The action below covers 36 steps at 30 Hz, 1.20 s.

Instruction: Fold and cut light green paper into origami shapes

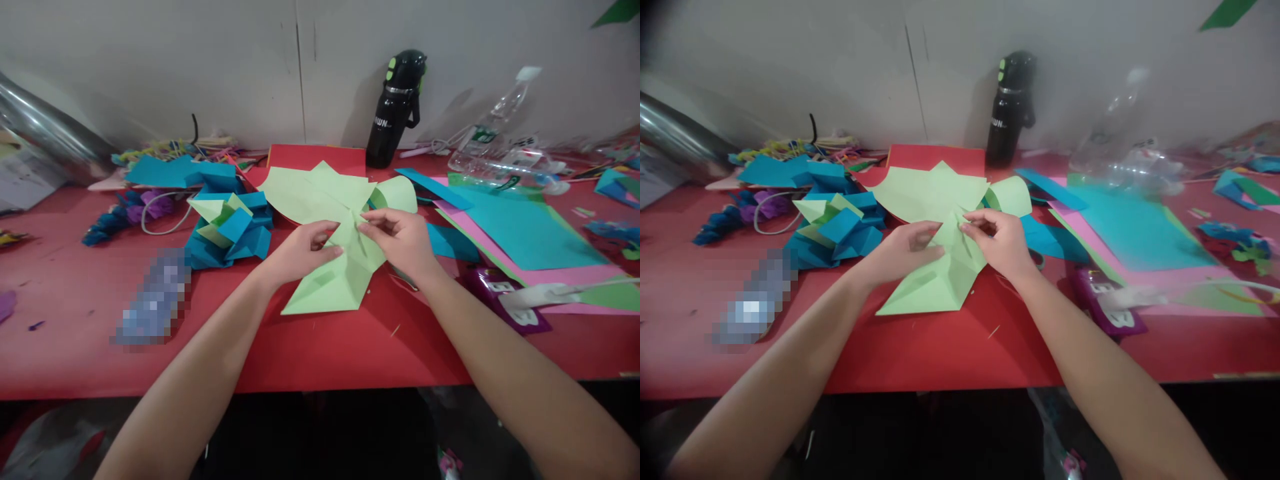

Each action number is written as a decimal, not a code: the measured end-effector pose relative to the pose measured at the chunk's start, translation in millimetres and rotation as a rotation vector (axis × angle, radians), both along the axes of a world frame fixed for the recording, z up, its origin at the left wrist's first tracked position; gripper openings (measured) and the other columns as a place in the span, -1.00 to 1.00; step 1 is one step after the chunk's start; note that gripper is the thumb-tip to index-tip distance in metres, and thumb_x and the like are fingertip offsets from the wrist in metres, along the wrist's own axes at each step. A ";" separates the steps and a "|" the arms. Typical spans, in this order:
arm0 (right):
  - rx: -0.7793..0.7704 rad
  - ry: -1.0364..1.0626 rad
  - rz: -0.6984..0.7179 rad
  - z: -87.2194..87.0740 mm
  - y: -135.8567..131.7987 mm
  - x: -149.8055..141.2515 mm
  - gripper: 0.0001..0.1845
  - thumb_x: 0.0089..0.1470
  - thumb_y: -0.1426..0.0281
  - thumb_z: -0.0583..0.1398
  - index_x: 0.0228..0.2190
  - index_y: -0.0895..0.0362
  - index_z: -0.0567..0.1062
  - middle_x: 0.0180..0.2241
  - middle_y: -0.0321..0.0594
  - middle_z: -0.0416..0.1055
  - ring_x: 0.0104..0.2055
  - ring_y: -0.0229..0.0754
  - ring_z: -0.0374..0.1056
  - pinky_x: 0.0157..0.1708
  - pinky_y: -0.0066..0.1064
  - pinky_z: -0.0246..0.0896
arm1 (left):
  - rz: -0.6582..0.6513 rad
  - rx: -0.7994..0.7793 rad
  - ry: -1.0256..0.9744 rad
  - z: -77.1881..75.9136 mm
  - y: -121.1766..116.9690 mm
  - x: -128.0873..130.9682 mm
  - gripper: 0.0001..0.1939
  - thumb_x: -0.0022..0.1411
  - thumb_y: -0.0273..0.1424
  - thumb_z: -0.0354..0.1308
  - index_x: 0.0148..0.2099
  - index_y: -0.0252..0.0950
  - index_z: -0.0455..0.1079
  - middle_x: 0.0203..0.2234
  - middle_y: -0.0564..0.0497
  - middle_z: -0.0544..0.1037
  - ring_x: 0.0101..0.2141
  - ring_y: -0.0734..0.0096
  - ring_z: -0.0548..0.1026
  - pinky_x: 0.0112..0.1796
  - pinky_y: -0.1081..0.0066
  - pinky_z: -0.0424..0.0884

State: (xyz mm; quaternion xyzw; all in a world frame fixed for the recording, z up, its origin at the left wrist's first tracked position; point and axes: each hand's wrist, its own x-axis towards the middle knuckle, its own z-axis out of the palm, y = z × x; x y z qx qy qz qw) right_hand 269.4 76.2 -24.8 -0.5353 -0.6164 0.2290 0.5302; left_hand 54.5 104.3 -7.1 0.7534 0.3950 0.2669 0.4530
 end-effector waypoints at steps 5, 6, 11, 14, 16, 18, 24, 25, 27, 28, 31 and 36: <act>0.040 -0.012 -0.101 3.2 1.0 6.5 -0.84 0.04 0.31 0.36 -0.31 0.10 0.62 -0.45 -0.23 0.56 -0.41 -0.14 0.47 -0.36 -0.24 0.43 | -0.013 -0.169 0.098 6.2 6.0 -11.5 -0.42 0.18 -0.25 0.30 0.22 -0.28 0.35 -0.05 -0.18 0.59 -0.06 0.08 0.56 -0.21 0.31 0.49; 0.059 -0.030 -0.110 3.4 1.1 7.6 -0.85 0.05 0.32 0.35 -0.31 0.10 0.62 -0.45 -0.23 0.55 -0.41 -0.14 0.47 -0.36 -0.24 0.43 | -0.015 -0.189 0.110 6.6 6.6 -12.4 -0.44 0.19 -0.25 0.29 0.21 -0.28 0.36 -0.09 -0.16 0.61 -0.11 0.11 0.58 -0.24 0.31 0.49; 0.126 -0.116 -0.107 2.9 1.2 10.6 -0.89 0.10 0.34 0.31 -0.29 0.08 0.59 -0.45 -0.27 0.54 -0.39 -0.15 0.47 -0.33 -0.25 0.41 | 0.001 -0.209 0.087 5.9 6.0 -10.5 -0.57 0.19 -0.28 0.27 0.10 -0.24 0.40 -0.24 -0.07 0.63 -0.25 0.22 0.59 -0.35 0.38 0.44; 0.168 -0.167 -0.100 2.2 0.4 10.7 -0.94 0.13 0.36 0.29 -0.31 0.07 0.56 -0.43 -0.28 0.54 -0.36 -0.15 0.48 -0.31 -0.26 0.41 | 0.002 -0.195 0.071 6.5 4.4 -8.9 -0.68 0.18 -0.31 0.27 -0.02 -0.23 0.39 -0.33 -0.01 0.60 -0.34 0.32 0.54 -0.43 0.44 0.36; 0.180 -0.194 -0.091 1.7 -0.3 10.3 -0.97 0.16 0.37 0.26 -0.33 0.06 0.53 -0.41 -0.28 0.53 -0.36 -0.16 0.48 -0.31 -0.27 0.40 | 0.019 -0.164 0.064 7.3 4.0 -8.5 -0.75 0.17 -0.34 0.27 -0.13 -0.23 0.34 -0.42 0.04 0.54 -0.43 0.41 0.48 -0.49 0.48 0.27; 0.186 -0.220 -0.082 1.3 -0.8 10.0 -0.94 0.20 0.36 0.22 -0.33 0.04 0.51 -0.40 -0.28 0.53 -0.35 -0.16 0.47 -0.30 -0.27 0.41 | 0.030 -0.141 0.046 7.9 4.4 -8.4 -0.79 0.17 -0.36 0.26 -0.19 -0.23 0.29 -0.48 0.09 0.48 -0.48 0.47 0.41 -0.51 0.49 0.20; 0.363 -0.350 -0.061 6.3 -1.7 10.1 -0.94 0.19 0.39 0.24 -0.33 0.00 0.53 -0.09 -0.15 0.48 -0.08 -0.04 0.44 -0.10 -0.11 0.42 | 0.028 -0.080 0.070 6.2 8.6 -8.1 -0.89 0.20 -0.42 0.19 -0.20 -0.27 0.47 -0.29 -0.03 0.60 -0.25 0.34 0.53 -0.30 0.41 0.39; 0.397 -0.388 -0.047 7.7 -2.2 9.6 -0.93 0.19 0.40 0.24 -0.34 0.00 0.54 -0.11 -0.15 0.48 -0.07 -0.03 0.43 -0.05 -0.08 0.39 | 0.037 -0.075 0.076 5.2 9.2 -7.8 -0.87 0.19 -0.44 0.18 -0.19 -0.28 0.50 -0.26 -0.05 0.61 -0.20 0.31 0.54 -0.26 0.39 0.41; 0.427 -0.455 0.000 9.8 -3.4 7.8 -0.90 0.20 0.43 0.24 -0.34 -0.01 0.54 -0.20 -0.18 0.52 -0.10 -0.02 0.43 -0.03 -0.06 0.36 | 0.063 -0.077 0.073 2.9 10.0 -6.9 -0.81 0.19 -0.48 0.16 -0.15 -0.28 0.53 -0.23 -0.06 0.63 -0.17 0.29 0.56 -0.21 0.38 0.44; 0.422 -0.480 0.032 10.1 -3.8 6.5 -0.89 0.21 0.44 0.23 -0.34 -0.02 0.53 -0.23 -0.20 0.54 -0.12 -0.03 0.43 -0.04 -0.06 0.36 | 0.074 -0.079 0.068 1.8 10.2 -6.3 -0.79 0.19 -0.49 0.16 -0.13 -0.28 0.54 -0.22 -0.06 0.63 -0.17 0.28 0.56 -0.20 0.37 0.45; 0.377 -0.538 0.091 8.2 -3.5 3.2 -0.87 0.23 0.44 0.20 -0.29 -0.04 0.53 -0.20 -0.23 0.58 -0.10 -0.01 0.43 -0.05 -0.04 0.34 | 0.107 -0.061 0.060 0.0 10.1 -4.5 -0.77 0.19 -0.49 0.15 -0.11 -0.29 0.55 -0.20 -0.08 0.64 -0.16 0.25 0.57 -0.15 0.32 0.47; 0.349 -0.572 0.081 1.7 -0.1 2.9 -0.85 0.24 0.44 0.17 -0.26 -0.03 0.52 0.00 -0.16 0.48 0.06 0.05 0.36 0.04 0.01 0.30 | 0.141 -0.007 0.073 2.4 8.8 -2.6 -0.76 0.21 -0.45 0.18 -0.07 -0.30 0.55 -0.13 -0.10 0.64 -0.10 0.22 0.57 -0.06 0.27 0.47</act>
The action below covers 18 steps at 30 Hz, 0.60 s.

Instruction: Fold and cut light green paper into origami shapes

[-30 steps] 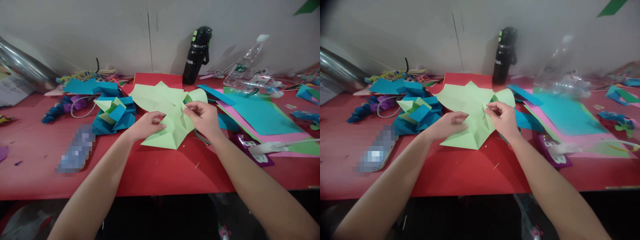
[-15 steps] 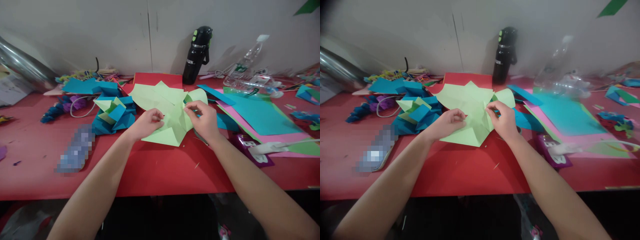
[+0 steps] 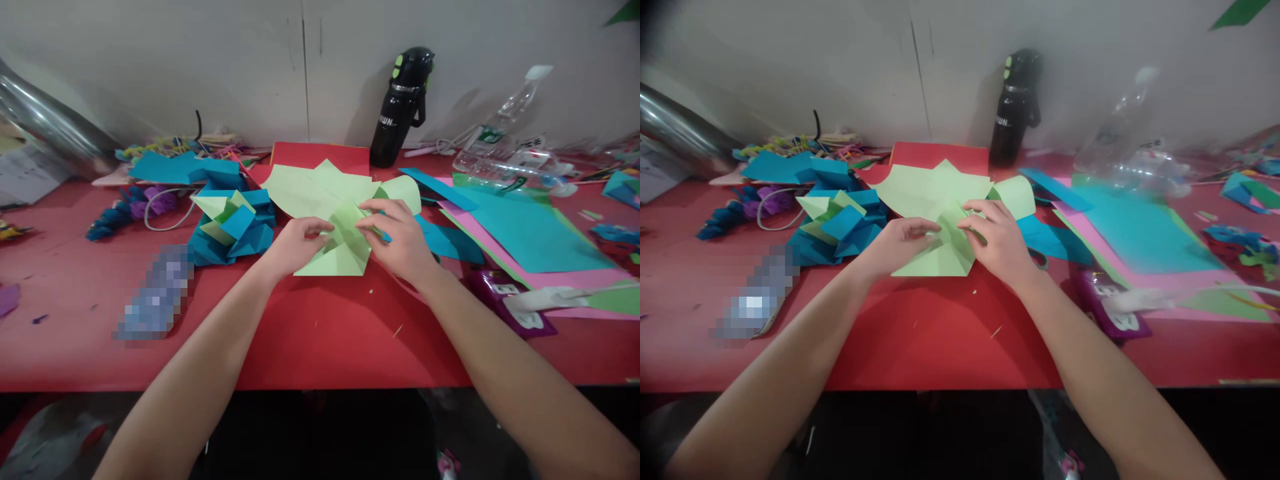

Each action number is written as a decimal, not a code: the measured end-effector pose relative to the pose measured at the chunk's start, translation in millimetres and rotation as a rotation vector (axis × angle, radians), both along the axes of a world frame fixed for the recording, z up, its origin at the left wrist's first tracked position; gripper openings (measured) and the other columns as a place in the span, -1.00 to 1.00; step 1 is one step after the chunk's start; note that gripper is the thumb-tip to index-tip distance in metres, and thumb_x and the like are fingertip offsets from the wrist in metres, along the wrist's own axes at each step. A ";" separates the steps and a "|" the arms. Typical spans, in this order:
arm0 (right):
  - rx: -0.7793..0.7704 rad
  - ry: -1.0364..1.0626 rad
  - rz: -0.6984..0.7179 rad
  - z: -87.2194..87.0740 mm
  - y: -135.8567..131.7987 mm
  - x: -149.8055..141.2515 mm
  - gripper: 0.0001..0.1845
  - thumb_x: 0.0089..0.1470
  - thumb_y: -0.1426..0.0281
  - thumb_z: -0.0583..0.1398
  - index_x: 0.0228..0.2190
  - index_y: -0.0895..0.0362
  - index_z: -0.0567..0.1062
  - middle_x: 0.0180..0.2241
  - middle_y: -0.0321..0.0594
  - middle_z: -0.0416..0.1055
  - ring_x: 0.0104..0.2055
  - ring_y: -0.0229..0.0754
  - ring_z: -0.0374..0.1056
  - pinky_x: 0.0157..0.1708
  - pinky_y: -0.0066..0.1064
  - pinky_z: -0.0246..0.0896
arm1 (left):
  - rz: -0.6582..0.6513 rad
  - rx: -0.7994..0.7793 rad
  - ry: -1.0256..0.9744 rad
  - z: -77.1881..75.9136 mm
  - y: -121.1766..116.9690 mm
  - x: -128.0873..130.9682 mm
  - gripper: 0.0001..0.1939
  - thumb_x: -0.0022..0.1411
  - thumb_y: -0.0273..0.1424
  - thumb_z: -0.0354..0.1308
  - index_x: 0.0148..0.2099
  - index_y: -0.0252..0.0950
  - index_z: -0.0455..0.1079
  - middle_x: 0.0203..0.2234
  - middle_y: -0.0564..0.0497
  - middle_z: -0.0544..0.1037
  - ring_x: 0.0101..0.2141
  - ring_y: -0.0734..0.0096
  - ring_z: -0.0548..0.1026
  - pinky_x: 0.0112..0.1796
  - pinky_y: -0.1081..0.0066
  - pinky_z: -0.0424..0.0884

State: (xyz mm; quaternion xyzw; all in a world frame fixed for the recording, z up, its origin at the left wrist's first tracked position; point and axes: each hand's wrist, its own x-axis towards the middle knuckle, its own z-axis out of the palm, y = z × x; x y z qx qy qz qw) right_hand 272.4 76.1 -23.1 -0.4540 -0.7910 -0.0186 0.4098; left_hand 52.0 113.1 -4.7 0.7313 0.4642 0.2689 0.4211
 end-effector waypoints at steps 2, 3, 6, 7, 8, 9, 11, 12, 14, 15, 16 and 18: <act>-0.017 0.030 0.015 -1.5 0.7 0.1 -0.86 0.25 0.44 0.17 -0.23 -0.03 0.51 0.01 -0.14 0.46 0.08 0.05 0.35 0.07 0.02 0.29 | -0.006 0.020 0.003 0.4 0.0 0.0 -0.73 0.22 -0.46 0.15 -0.03 -0.29 0.53 -0.09 -0.09 0.63 -0.08 0.23 0.56 -0.02 0.25 0.45; -0.028 0.049 0.017 -2.0 0.9 0.0 -0.85 0.24 0.43 0.17 -0.19 -0.03 0.50 0.01 -0.13 0.45 0.08 0.05 0.36 0.07 0.02 0.29 | -0.012 0.028 0.003 0.3 0.1 -0.1 -0.72 0.23 -0.47 0.14 -0.02 -0.29 0.53 -0.07 -0.09 0.62 -0.07 0.23 0.55 0.00 0.25 0.44; -0.044 0.088 -0.003 -3.0 1.4 -0.3 -0.70 0.22 0.40 0.21 -0.01 -0.01 0.44 0.04 -0.07 0.42 0.10 0.06 0.35 0.07 -0.01 0.31 | -0.040 0.045 -0.005 -0.6 -0.1 -0.6 -0.70 0.23 -0.49 0.12 0.00 -0.29 0.51 -0.03 -0.09 0.60 -0.04 0.23 0.54 0.04 0.24 0.42; -0.038 0.094 -0.021 -2.9 1.6 -0.1 -0.66 0.21 0.38 0.22 0.03 0.00 0.43 0.05 -0.05 0.40 0.11 0.07 0.34 0.07 -0.01 0.31 | -0.050 0.055 -0.010 -0.5 -0.6 -0.7 -0.70 0.24 -0.49 0.11 0.00 -0.29 0.51 -0.03 -0.09 0.60 -0.03 0.23 0.54 0.04 0.24 0.42; -0.032 0.101 -0.044 -2.6 1.6 0.3 -0.63 0.20 0.37 0.23 0.05 0.01 0.42 0.05 -0.03 0.39 0.11 0.08 0.33 0.06 -0.02 0.32 | -0.057 0.069 -0.015 -0.2 -1.5 -0.7 -0.69 0.25 -0.50 0.10 0.01 -0.29 0.51 -0.02 -0.09 0.59 -0.01 0.23 0.53 0.05 0.24 0.42; -0.026 0.113 -0.074 -1.8 1.5 1.0 -0.62 0.19 0.36 0.24 0.05 0.01 0.43 0.03 -0.03 0.40 0.09 0.08 0.35 0.03 -0.02 0.34 | -0.064 0.085 -0.019 0.5 -2.7 -0.6 -0.69 0.25 -0.50 0.10 0.02 -0.29 0.50 -0.01 -0.09 0.59 0.00 0.23 0.52 0.05 0.25 0.42; -0.019 0.157 -0.140 0.5 1.0 3.0 -0.67 0.19 0.35 0.24 0.01 0.01 0.48 -0.08 -0.07 0.45 -0.05 0.04 0.40 -0.08 -0.06 0.38 | -0.074 0.116 -0.020 2.9 -5.9 0.0 -0.69 0.27 -0.50 0.08 0.02 -0.29 0.50 0.00 -0.09 0.58 0.01 0.23 0.50 0.03 0.26 0.43; -0.015 0.184 -0.168 1.9 0.6 4.3 -0.72 0.19 0.35 0.24 -0.04 0.01 0.51 -0.16 -0.11 0.47 -0.14 0.01 0.42 -0.14 -0.09 0.40 | -0.077 0.127 -0.017 4.3 -7.5 0.4 -0.69 0.27 -0.50 0.08 0.02 -0.29 0.50 -0.01 -0.09 0.58 0.01 0.23 0.50 0.02 0.27 0.44; -0.001 0.231 -0.204 4.3 0.1 7.2 -0.85 0.19 0.36 0.24 -0.18 0.02 0.57 -0.29 -0.17 0.50 -0.27 -0.05 0.42 -0.21 -0.13 0.39 | -0.081 0.139 -0.015 6.9 -10.2 1.4 -0.70 0.29 -0.49 0.08 0.02 -0.28 0.50 -0.02 -0.09 0.58 -0.01 0.22 0.51 0.00 0.27 0.45; 0.009 0.248 -0.215 5.0 0.3 8.7 -0.89 0.19 0.35 0.25 -0.23 0.02 0.59 -0.32 -0.19 0.51 -0.29 -0.06 0.42 -0.22 -0.14 0.39 | -0.081 0.142 -0.016 7.9 -11.1 1.8 -0.71 0.29 -0.48 0.08 0.02 -0.28 0.50 -0.02 -0.09 0.58 -0.01 0.22 0.51 -0.01 0.28 0.46; 0.019 0.261 -0.223 5.2 0.6 10.1 -0.90 0.18 0.35 0.26 -0.25 0.02 0.60 -0.32 -0.19 0.53 -0.29 -0.06 0.43 -0.22 -0.15 0.39 | -0.079 0.143 -0.016 8.5 -11.5 2.1 -0.70 0.29 -0.48 0.08 0.03 -0.28 0.50 -0.03 -0.09 0.59 -0.01 0.22 0.51 -0.01 0.28 0.46; 0.035 0.275 -0.237 4.7 1.9 12.5 -0.86 0.16 0.35 0.28 -0.21 0.03 0.61 -0.29 -0.19 0.57 -0.28 -0.06 0.45 -0.23 -0.16 0.40 | -0.071 0.137 -0.013 9.0 -11.4 2.4 -0.70 0.29 -0.48 0.09 0.04 -0.29 0.50 -0.03 -0.09 0.59 0.01 0.21 0.51 -0.01 0.28 0.46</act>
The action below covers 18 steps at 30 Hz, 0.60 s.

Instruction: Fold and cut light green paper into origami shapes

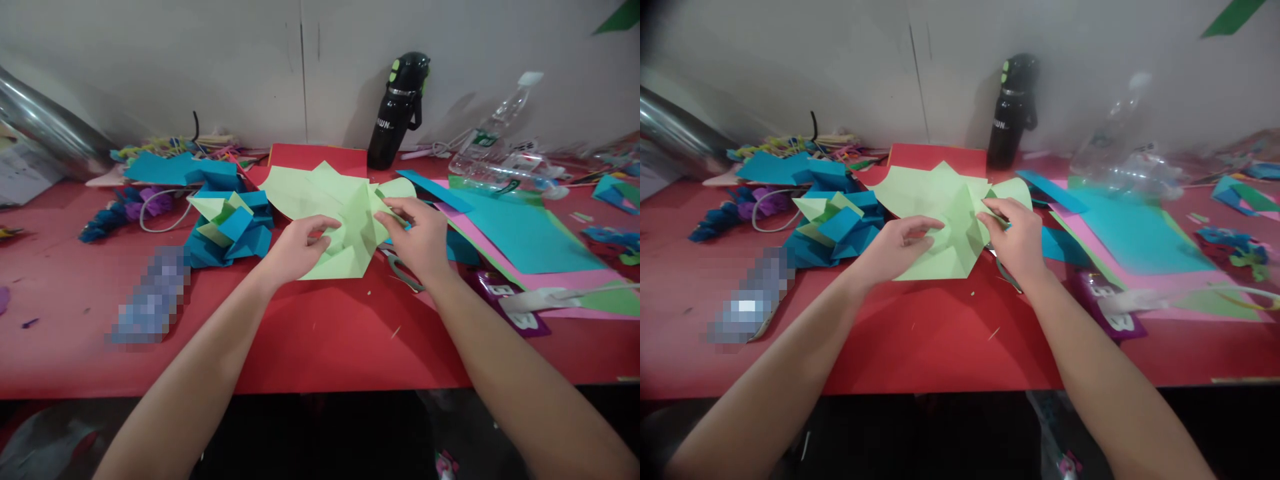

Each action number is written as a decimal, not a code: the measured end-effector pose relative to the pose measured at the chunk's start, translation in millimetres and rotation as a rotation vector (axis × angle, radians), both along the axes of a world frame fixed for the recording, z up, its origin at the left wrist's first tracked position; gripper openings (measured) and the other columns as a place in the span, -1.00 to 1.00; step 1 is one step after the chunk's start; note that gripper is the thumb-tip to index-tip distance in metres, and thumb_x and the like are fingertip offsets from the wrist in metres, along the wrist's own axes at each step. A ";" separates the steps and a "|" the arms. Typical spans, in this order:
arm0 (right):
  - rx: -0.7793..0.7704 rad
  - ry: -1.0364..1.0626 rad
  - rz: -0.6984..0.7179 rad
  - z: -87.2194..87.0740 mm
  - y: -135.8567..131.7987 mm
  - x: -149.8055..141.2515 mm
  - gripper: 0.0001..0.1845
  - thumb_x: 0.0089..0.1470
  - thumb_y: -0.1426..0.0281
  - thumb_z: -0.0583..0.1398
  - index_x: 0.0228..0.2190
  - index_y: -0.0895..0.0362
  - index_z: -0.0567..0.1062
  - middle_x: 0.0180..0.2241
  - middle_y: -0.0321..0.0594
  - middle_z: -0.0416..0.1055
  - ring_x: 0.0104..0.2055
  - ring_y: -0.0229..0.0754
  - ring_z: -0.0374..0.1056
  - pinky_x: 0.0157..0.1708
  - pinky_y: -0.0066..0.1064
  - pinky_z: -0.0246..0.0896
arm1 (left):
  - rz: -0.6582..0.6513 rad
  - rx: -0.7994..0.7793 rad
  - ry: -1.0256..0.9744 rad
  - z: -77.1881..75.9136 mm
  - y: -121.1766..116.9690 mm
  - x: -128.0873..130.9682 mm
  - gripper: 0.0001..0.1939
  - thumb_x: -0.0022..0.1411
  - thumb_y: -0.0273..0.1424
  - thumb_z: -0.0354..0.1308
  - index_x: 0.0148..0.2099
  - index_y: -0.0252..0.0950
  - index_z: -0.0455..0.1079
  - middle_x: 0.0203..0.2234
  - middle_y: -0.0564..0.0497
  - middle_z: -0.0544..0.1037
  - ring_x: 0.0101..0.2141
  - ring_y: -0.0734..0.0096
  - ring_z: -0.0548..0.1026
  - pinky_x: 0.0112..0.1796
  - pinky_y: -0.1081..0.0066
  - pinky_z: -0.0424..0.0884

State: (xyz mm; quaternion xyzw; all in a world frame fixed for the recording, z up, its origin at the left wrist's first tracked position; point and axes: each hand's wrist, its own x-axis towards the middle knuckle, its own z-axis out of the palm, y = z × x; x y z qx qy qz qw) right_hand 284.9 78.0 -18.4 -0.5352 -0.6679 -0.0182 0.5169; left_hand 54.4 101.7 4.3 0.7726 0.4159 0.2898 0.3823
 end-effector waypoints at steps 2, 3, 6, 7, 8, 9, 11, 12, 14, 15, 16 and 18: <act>0.008 -0.016 0.000 -0.9 1.3 1.6 -0.78 0.16 0.35 0.29 -0.13 0.03 0.61 -0.26 -0.18 0.59 -0.27 -0.06 0.46 -0.24 -0.17 0.41 | 0.010 -0.024 0.005 -0.2 1.1 0.0 -0.69 0.28 -0.49 0.10 0.05 -0.30 0.50 -0.01 -0.10 0.59 0.03 0.20 0.50 0.00 0.28 0.46; 0.011 -0.038 0.012 -1.2 1.7 2.0 -0.75 0.17 0.36 0.28 -0.10 0.03 0.61 -0.27 -0.18 0.59 -0.28 -0.07 0.46 -0.25 -0.18 0.40 | 0.015 -0.042 0.007 -0.4 1.9 -0.2 -0.69 0.28 -0.49 0.11 0.05 -0.31 0.50 -0.01 -0.10 0.59 0.03 0.19 0.50 0.01 0.28 0.46; 0.016 -0.116 0.094 -1.5 1.3 2.7 -0.72 0.23 0.39 0.22 -0.04 0.05 0.61 -0.33 -0.20 0.56 -0.33 -0.11 0.44 -0.29 -0.21 0.38 | 0.027 -0.124 -0.002 -1.0 4.6 -1.2 -0.67 0.25 -0.49 0.14 0.05 -0.32 0.51 0.03 -0.11 0.58 0.05 0.17 0.51 0.03 0.27 0.45; 0.017 -0.132 0.132 -1.5 0.8 2.8 -0.70 0.25 0.41 0.20 -0.02 0.04 0.60 -0.36 -0.21 0.54 -0.35 -0.13 0.43 -0.31 -0.23 0.38 | 0.032 -0.157 -0.012 -1.1 5.5 -1.7 -0.67 0.24 -0.48 0.16 0.05 -0.32 0.51 0.04 -0.11 0.58 0.05 0.17 0.51 0.03 0.27 0.45; 0.014 -0.143 0.170 -1.5 0.3 2.8 -0.68 0.26 0.43 0.18 0.01 0.03 0.59 -0.37 -0.23 0.53 -0.35 -0.15 0.43 -0.32 -0.25 0.38 | 0.038 -0.193 -0.026 -1.3 6.3 -2.3 -0.66 0.23 -0.48 0.17 0.05 -0.32 0.51 0.05 -0.12 0.58 0.06 0.16 0.51 0.03 0.28 0.45; 0.012 -0.149 0.207 -1.6 -0.2 2.9 -0.66 0.28 0.46 0.16 0.02 0.00 0.58 -0.36 -0.25 0.53 -0.34 -0.16 0.44 -0.31 -0.26 0.39 | 0.045 -0.227 -0.041 -1.5 7.0 -2.9 -0.65 0.22 -0.49 0.19 0.06 -0.33 0.51 0.05 -0.12 0.58 0.06 0.16 0.52 0.02 0.29 0.45; 0.023 -0.166 0.263 -1.7 -0.6 2.7 -0.62 0.28 0.50 0.13 0.01 -0.06 0.58 -0.28 -0.24 0.55 -0.26 -0.15 0.47 -0.24 -0.25 0.42 | 0.064 -0.278 -0.065 -2.1 8.0 -4.1 -0.65 0.21 -0.49 0.20 0.06 -0.33 0.51 0.02 -0.13 0.60 0.03 0.18 0.53 0.00 0.29 0.45; 0.040 -0.180 0.279 -1.7 -0.6 2.5 -0.62 0.28 0.52 0.14 -0.01 -0.08 0.60 -0.21 -0.23 0.56 -0.18 -0.13 0.47 -0.20 -0.22 0.43 | 0.069 -0.292 -0.072 -2.6 8.3 -4.5 -0.65 0.21 -0.49 0.20 0.06 -0.33 0.51 0.00 -0.13 0.61 0.01 0.18 0.54 -0.01 0.30 0.45; 0.080 -0.211 0.290 -1.2 -0.6 1.6 -0.64 0.25 0.53 0.16 -0.07 -0.10 0.62 -0.03 -0.18 0.51 0.00 -0.05 0.43 -0.11 -0.14 0.43 | 0.075 -0.294 -0.077 -3.6 8.6 -4.8 -0.66 0.21 -0.50 0.21 0.05 -0.32 0.52 -0.03 -0.12 0.62 -0.02 0.19 0.55 -0.04 0.30 0.46; 0.097 -0.223 0.288 -0.9 -0.6 0.9 -0.64 0.23 0.53 0.18 -0.09 -0.11 0.63 0.04 -0.18 0.47 0.07 -0.01 0.38 -0.09 -0.11 0.43 | 0.078 -0.290 -0.081 -4.1 8.6 -4.6 -0.66 0.20 -0.51 0.21 0.04 -0.32 0.52 -0.04 -0.12 0.62 -0.03 0.19 0.56 -0.06 0.30 0.46; 0.105 -0.233 0.284 -0.6 -0.8 0.1 -0.64 0.22 0.53 0.19 -0.10 -0.13 0.63 0.09 -0.18 0.43 0.12 0.02 0.35 -0.08 -0.08 0.43 | 0.084 -0.287 -0.090 -4.7 8.5 -4.2 -0.66 0.19 -0.52 0.21 0.03 -0.32 0.53 -0.04 -0.12 0.62 -0.03 0.19 0.56 -0.07 0.31 0.46; 0.097 -0.246 0.288 -0.1 -1.8 -2.2 -0.65 0.21 0.53 0.20 -0.14 -0.14 0.64 0.14 -0.19 0.39 0.15 0.05 0.31 -0.08 -0.05 0.43 | 0.095 -0.305 -0.137 -5.8 8.7 -2.8 -0.66 0.17 -0.54 0.21 0.01 -0.33 0.53 -0.06 -0.12 0.63 -0.06 0.21 0.56 -0.09 0.32 0.46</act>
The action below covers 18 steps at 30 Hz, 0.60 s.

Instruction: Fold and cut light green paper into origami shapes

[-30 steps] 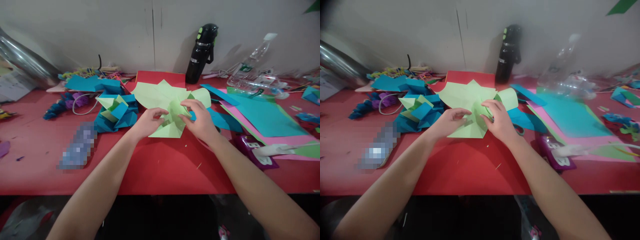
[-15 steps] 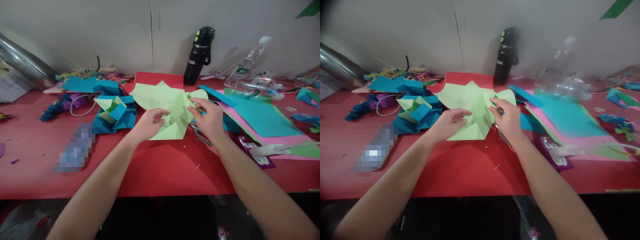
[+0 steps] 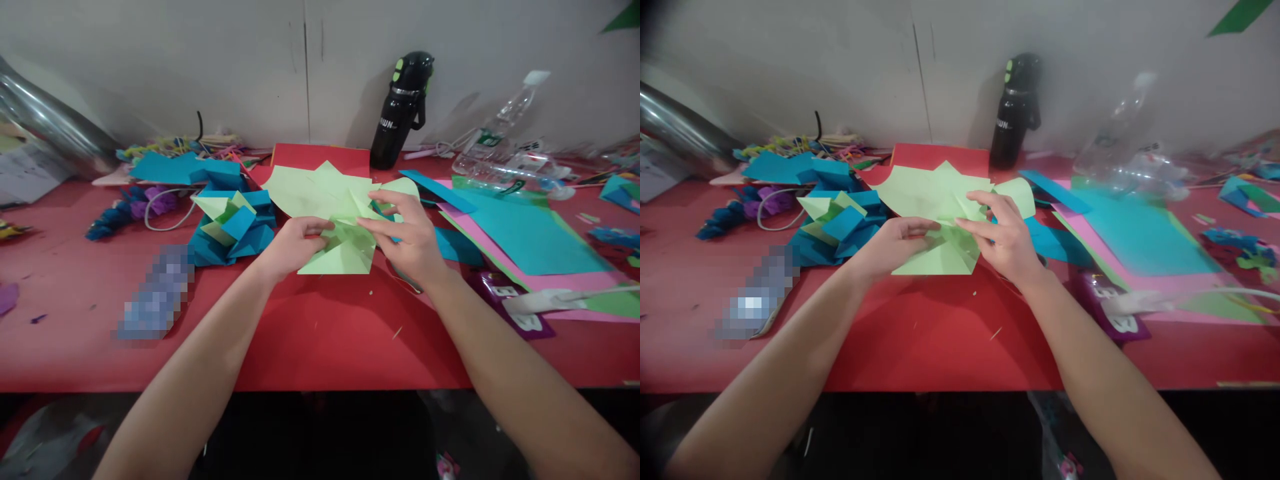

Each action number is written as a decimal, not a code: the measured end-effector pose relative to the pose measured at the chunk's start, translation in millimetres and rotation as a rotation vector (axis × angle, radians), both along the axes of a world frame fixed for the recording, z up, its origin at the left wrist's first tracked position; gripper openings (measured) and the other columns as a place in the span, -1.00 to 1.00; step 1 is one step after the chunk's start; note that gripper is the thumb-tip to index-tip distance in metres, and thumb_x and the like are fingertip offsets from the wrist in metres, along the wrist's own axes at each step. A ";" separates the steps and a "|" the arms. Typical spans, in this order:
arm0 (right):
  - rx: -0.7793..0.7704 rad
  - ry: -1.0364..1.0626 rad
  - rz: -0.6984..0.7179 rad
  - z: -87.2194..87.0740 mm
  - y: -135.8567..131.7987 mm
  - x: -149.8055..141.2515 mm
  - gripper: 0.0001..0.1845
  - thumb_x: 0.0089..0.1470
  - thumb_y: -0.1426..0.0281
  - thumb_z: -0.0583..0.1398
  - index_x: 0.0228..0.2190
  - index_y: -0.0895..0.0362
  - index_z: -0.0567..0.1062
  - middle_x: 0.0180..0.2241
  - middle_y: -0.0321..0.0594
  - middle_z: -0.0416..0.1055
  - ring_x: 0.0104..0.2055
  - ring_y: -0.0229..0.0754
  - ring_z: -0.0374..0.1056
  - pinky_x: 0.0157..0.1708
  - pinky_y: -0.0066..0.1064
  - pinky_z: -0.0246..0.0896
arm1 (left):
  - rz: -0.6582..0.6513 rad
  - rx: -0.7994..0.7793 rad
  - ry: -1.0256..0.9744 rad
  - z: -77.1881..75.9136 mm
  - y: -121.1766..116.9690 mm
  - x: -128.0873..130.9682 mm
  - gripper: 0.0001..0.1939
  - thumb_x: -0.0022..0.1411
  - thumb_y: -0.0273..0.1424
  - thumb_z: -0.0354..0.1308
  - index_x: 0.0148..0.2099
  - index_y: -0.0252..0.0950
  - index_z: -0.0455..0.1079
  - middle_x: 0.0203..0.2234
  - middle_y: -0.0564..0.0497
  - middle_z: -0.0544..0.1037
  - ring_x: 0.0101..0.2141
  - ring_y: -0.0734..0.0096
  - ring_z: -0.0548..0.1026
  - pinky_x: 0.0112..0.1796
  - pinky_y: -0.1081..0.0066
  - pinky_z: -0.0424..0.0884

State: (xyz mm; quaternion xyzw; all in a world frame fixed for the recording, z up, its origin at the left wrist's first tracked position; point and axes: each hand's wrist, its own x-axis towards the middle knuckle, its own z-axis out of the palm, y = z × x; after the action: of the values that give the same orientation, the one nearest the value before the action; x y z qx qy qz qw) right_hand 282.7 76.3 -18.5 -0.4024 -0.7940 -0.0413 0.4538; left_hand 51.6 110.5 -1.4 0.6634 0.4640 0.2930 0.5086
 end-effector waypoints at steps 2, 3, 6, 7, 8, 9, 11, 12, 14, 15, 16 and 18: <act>-0.027 -0.014 0.017 0.0 -1.3 -2.8 -0.72 0.20 0.49 0.22 -0.19 -0.11 0.65 0.14 -0.19 0.38 0.15 0.06 0.30 -0.06 -0.03 0.43 | 0.008 -0.043 -0.074 -1.4 0.8 1.7 -0.68 0.17 -0.54 0.20 -0.01 -0.34 0.54 -0.12 -0.12 0.64 -0.11 0.24 0.57 -0.11 0.33 0.46; -0.047 -0.022 0.027 -0.2 -1.9 -4.4 -0.77 0.20 0.46 0.24 -0.22 -0.09 0.66 0.14 -0.18 0.37 0.15 0.07 0.30 -0.04 -0.02 0.42 | 0.015 -0.063 -0.111 -2.3 1.6 2.4 -0.70 0.18 -0.52 0.18 -0.02 -0.33 0.55 -0.15 -0.11 0.65 -0.15 0.26 0.57 -0.12 0.33 0.46; -0.092 -0.051 0.059 -1.3 -2.8 -8.9 -0.87 0.19 0.39 0.27 -0.26 -0.03 0.66 0.17 -0.14 0.34 0.17 0.09 0.28 0.05 0.03 0.36 | 0.062 -0.091 -0.201 -5.4 4.4 3.9 -0.75 0.23 -0.44 0.13 -0.09 -0.32 0.56 -0.23 -0.08 0.64 -0.20 0.28 0.56 -0.14 0.32 0.46; -0.096 -0.062 0.067 -1.7 -2.7 -10.1 -0.87 0.19 0.38 0.27 -0.27 -0.02 0.65 0.19 -0.14 0.32 0.20 0.10 0.26 0.09 0.05 0.33 | 0.076 -0.085 -0.217 -6.2 5.0 4.1 -0.76 0.24 -0.41 0.13 -0.11 -0.32 0.56 -0.24 -0.08 0.63 -0.20 0.27 0.56 -0.15 0.31 0.46; -0.097 -0.074 0.073 -2.0 -2.5 -11.1 -0.87 0.19 0.38 0.27 -0.27 -0.02 0.66 0.22 -0.15 0.30 0.23 0.11 0.23 0.12 0.06 0.30 | 0.081 -0.073 -0.223 -6.8 5.3 4.1 -0.77 0.25 -0.36 0.13 -0.13 -0.32 0.56 -0.23 -0.08 0.62 -0.19 0.25 0.55 -0.15 0.31 0.45; -0.095 -0.083 0.074 -2.2 -2.2 -12.0 -0.87 0.19 0.38 0.26 -0.27 -0.02 0.66 0.24 -0.16 0.27 0.26 0.13 0.20 0.15 0.08 0.27 | 0.082 -0.055 -0.219 -6.9 5.2 4.1 -0.76 0.26 -0.31 0.14 -0.14 -0.32 0.55 -0.23 -0.08 0.62 -0.18 0.24 0.55 -0.16 0.32 0.45; -0.092 -0.102 0.068 -2.3 -1.8 -13.3 -0.87 0.18 0.39 0.27 -0.28 -0.04 0.65 0.28 -0.22 0.22 0.31 0.15 0.13 0.20 0.11 0.21 | 0.075 -0.015 -0.193 -6.0 3.5 3.9 -0.75 0.25 -0.27 0.20 -0.11 -0.32 0.50 -0.20 -0.09 0.61 -0.15 0.23 0.54 -0.16 0.33 0.45; -0.089 -0.110 0.066 -2.3 -1.7 -13.9 -0.87 0.18 0.39 0.27 -0.28 -0.04 0.65 0.30 -0.26 0.20 0.33 0.16 0.10 0.21 0.12 0.19 | 0.072 -0.002 -0.177 -5.1 2.2 3.8 -0.74 0.22 -0.29 0.23 -0.09 -0.32 0.47 -0.19 -0.09 0.60 -0.16 0.24 0.54 -0.17 0.33 0.45; -0.082 -0.124 0.064 -2.6 -1.7 -15.0 -0.87 0.17 0.39 0.27 -0.28 -0.05 0.64 0.32 -0.29 0.17 0.35 0.17 0.06 0.24 0.14 0.15 | 0.064 -0.002 -0.151 -3.2 -0.3 3.6 -0.70 0.18 -0.40 0.27 -0.04 -0.31 0.40 -0.20 -0.10 0.60 -0.21 0.28 0.56 -0.22 0.35 0.45; -0.080 -0.131 0.065 -2.9 -1.8 -15.4 -0.87 0.17 0.40 0.27 -0.27 -0.05 0.64 0.33 -0.30 0.15 0.36 0.17 0.05 0.25 0.14 0.14 | 0.057 -0.010 -0.146 -2.4 -1.3 3.4 -0.68 0.16 -0.46 0.27 -0.02 -0.30 0.36 -0.22 -0.09 0.60 -0.26 0.30 0.56 -0.26 0.35 0.45; -0.080 -0.138 0.066 -3.4 -1.8 -15.7 -0.85 0.17 0.40 0.27 -0.25 -0.05 0.63 0.34 -0.30 0.13 0.37 0.17 0.03 0.26 0.15 0.13 | 0.048 -0.019 -0.145 -1.9 -1.9 3.2 -0.66 0.16 -0.50 0.25 -0.01 -0.29 0.33 -0.25 -0.08 0.60 -0.30 0.32 0.57 -0.29 0.36 0.44; -0.081 -0.152 0.072 -4.9 -1.6 -15.8 -0.82 0.16 0.41 0.26 -0.20 -0.05 0.63 0.38 -0.33 0.07 0.39 0.19 -0.01 0.28 0.18 0.09 | 0.029 -0.020 -0.149 -1.7 -2.0 2.6 -0.64 0.16 -0.53 0.23 0.00 -0.27 0.28 -0.30 -0.05 0.59 -0.37 0.35 0.56 -0.34 0.37 0.42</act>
State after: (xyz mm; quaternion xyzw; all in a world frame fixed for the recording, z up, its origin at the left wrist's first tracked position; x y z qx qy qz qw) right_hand 267.0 74.7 -23.4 -0.3873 -0.8412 -0.0233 0.3766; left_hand 54.2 108.5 -3.2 0.6281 0.4373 0.3441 0.5440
